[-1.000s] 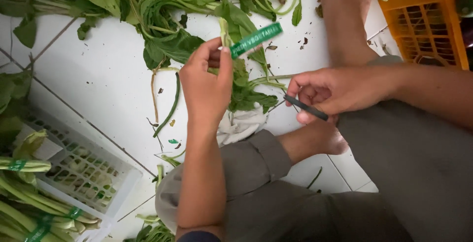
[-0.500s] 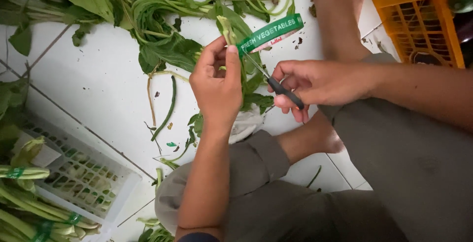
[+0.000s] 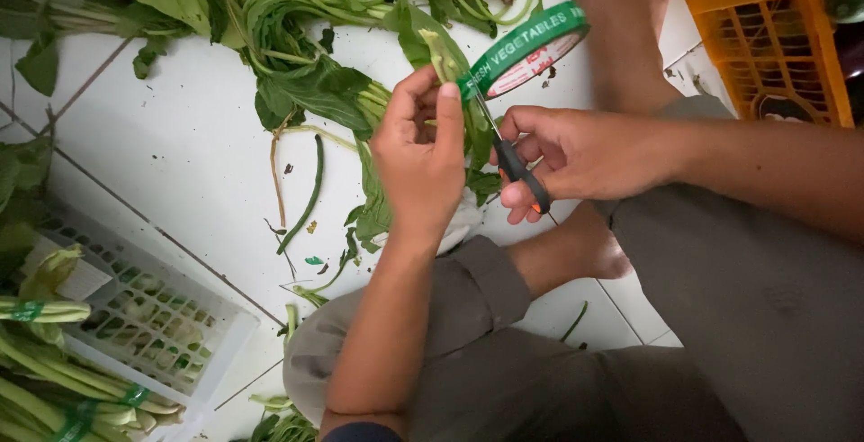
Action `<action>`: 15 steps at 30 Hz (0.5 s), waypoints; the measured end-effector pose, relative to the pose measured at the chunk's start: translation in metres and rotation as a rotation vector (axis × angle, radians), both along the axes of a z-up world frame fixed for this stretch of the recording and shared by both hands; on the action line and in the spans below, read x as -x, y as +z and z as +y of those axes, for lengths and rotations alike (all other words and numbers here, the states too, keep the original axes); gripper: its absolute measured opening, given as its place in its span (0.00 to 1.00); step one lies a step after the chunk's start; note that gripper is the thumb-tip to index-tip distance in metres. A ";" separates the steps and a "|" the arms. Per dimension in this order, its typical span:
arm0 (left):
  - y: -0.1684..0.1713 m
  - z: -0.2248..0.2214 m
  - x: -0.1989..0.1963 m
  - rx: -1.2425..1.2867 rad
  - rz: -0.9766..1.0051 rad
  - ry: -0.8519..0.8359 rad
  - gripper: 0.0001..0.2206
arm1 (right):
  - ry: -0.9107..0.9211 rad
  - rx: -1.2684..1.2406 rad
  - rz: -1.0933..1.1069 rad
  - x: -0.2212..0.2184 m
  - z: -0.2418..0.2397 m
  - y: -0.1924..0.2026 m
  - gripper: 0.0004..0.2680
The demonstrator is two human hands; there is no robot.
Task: Bundling leafy green vegetables into bunches using green adhesive tape and scissors.
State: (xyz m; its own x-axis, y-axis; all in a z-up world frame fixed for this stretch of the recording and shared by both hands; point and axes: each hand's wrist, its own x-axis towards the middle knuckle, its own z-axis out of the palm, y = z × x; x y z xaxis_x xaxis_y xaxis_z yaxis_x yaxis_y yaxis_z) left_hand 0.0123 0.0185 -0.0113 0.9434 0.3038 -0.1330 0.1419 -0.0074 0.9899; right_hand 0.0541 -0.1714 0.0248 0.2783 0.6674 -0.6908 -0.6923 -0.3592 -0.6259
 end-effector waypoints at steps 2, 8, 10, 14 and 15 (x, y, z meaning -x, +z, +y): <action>0.000 -0.001 0.000 -0.014 -0.011 -0.015 0.10 | 0.014 0.019 -0.004 -0.001 -0.001 -0.001 0.19; -0.003 -0.004 0.003 0.047 0.006 -0.059 0.09 | 0.020 0.067 0.052 0.002 -0.002 -0.006 0.20; -0.006 -0.004 0.004 0.068 0.012 -0.064 0.09 | 0.016 0.066 0.065 0.002 -0.002 -0.005 0.19; -0.009 -0.002 0.002 0.167 0.043 -0.070 0.10 | 0.026 0.074 0.082 0.000 -0.001 -0.001 0.17; -0.009 -0.001 0.000 0.221 0.044 -0.076 0.11 | 0.033 0.071 0.077 0.000 -0.001 0.000 0.17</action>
State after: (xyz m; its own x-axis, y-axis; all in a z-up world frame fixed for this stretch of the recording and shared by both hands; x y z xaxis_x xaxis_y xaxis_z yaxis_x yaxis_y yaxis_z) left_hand 0.0119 0.0175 -0.0204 0.9542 0.1912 -0.2299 0.1922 0.1968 0.9614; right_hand 0.0542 -0.1727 0.0243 0.2011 0.6238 -0.7552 -0.7240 -0.4246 -0.5436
